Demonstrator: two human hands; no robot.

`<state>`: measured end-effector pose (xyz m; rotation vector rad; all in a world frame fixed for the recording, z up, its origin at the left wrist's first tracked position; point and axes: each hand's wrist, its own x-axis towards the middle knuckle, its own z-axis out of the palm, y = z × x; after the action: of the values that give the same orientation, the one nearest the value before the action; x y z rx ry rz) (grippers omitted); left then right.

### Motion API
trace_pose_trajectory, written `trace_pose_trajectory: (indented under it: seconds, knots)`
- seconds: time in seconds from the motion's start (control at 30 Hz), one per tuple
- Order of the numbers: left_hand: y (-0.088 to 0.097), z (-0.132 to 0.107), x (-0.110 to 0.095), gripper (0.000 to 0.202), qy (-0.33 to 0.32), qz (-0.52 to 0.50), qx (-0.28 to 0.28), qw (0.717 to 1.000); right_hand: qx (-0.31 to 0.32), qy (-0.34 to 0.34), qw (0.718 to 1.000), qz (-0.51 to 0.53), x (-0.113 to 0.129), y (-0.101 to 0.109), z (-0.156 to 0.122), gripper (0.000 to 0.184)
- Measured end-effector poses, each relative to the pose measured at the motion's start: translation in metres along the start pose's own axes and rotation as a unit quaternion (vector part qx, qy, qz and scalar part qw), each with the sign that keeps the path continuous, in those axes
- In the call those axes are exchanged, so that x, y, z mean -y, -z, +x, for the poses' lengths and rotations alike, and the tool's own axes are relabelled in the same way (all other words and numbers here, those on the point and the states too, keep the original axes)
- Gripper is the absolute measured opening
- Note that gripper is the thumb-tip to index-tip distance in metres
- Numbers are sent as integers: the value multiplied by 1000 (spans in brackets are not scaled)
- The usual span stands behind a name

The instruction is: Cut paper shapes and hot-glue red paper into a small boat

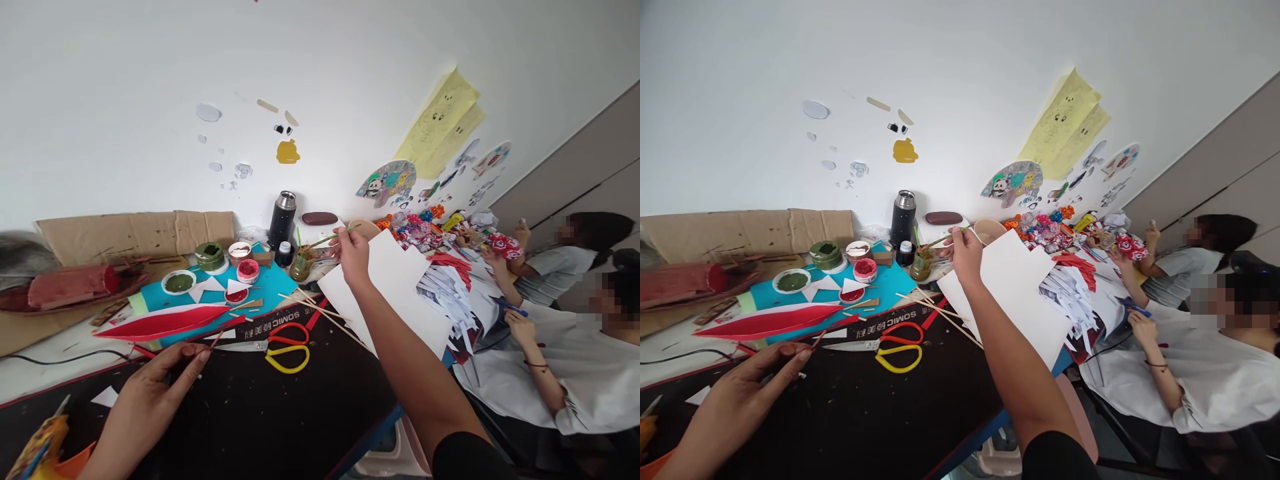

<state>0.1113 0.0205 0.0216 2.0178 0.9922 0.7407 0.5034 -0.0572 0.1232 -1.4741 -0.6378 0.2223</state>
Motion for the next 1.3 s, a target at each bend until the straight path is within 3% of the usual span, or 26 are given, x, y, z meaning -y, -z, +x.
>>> trace_pose_trajectory:
  seconds: [0.17,0.37,0.8,1.03,1.3]
  knots:
    - [3,0,-5,67,6,13,-2,1000,-33,-46,997,56,-2,12,-2,46]
    - [5,3,-9,66,0,10,2,1000,-37,-51,996,59,-3,19,-7,43]
    - [4,3,-9,70,-1,17,-2,1000,9,-37,998,50,-7,19,-19,42]
    - [7,3,-12,70,1,19,3,1000,33,-30,998,50,-6,17,-24,55]
    - [3,2,-6,53,-1,12,-8,1000,26,-15,999,31,-6,11,-21,61]
